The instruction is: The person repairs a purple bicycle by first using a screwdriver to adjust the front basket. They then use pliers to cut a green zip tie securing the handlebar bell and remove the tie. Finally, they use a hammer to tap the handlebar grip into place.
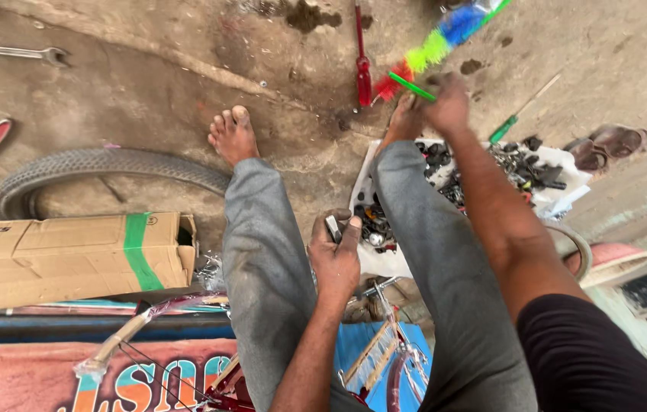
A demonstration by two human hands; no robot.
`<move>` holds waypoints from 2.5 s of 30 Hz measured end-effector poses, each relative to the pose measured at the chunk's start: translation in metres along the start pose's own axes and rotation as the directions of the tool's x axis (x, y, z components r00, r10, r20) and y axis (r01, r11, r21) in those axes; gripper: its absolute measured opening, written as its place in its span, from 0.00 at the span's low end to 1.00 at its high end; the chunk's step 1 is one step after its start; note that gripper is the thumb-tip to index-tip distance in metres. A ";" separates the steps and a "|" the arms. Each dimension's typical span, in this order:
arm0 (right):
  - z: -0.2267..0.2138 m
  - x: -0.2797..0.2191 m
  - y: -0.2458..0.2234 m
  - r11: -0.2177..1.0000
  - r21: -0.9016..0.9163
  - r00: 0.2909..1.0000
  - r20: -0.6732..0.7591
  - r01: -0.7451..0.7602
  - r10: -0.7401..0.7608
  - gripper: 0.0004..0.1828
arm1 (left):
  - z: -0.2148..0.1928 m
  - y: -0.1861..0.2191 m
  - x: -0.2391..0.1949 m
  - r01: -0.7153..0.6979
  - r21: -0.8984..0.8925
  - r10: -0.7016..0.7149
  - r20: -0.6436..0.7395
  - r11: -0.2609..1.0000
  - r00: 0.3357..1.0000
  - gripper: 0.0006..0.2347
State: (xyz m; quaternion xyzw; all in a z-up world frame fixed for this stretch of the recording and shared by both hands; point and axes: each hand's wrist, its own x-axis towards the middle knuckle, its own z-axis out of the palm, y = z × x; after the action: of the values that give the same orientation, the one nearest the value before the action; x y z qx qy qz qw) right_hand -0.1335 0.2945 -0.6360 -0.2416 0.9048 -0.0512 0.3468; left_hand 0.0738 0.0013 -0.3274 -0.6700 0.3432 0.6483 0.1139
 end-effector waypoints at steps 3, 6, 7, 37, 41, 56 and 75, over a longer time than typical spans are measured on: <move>0.026 0.000 -0.039 0.994 0.013 0.994 0.012 -0.113 0.113 0.17 | -0.002 -0.003 -0.001 0.023 -0.008 -0.023 0.012 1.000 1.000 0.08; 0.038 0.003 -0.055 0.982 0.037 0.979 -0.089 -0.183 0.186 0.10 | -0.001 -0.004 -0.001 -0.013 -0.060 0.015 0.025 0.998 1.000 0.08; 0.032 0.003 -0.061 0.987 0.025 0.976 -0.150 -0.157 0.159 0.09 | 0.001 -0.003 -0.001 -0.029 -0.101 0.031 0.025 0.995 0.999 0.08; -0.035 0.172 -0.248 0.927 0.306 0.954 -0.268 0.218 -0.136 0.11 | -0.029 0.008 0.027 -0.069 -0.224 0.031 -0.172 0.972 0.985 0.16; -0.093 -0.016 -0.273 0.885 0.465 0.996 0.090 -0.016 -0.029 0.16 | -0.059 0.012 0.033 -0.273 -0.251 0.229 -0.192 0.929 0.954 0.18; -0.540 -0.388 -0.437 0.632 0.635 0.894 0.370 -0.443 0.254 0.10 | -0.144 0.281 -0.327 -0.441 -0.558 0.590 0.112 0.703 0.799 0.06; -0.804 -0.286 -0.276 -0.009 0.828 0.760 -0.509 0.560 0.403 0.08 | 0.135 0.283 -0.409 -0.022 -0.551 0.334 0.474 0.834 0.815 0.08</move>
State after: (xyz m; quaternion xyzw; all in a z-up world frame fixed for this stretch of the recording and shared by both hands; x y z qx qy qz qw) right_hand -0.3630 0.1278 0.2146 0.0564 0.6239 -0.7760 0.0734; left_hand -0.1733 0.0009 0.1247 -0.4226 0.1702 0.8892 -0.0415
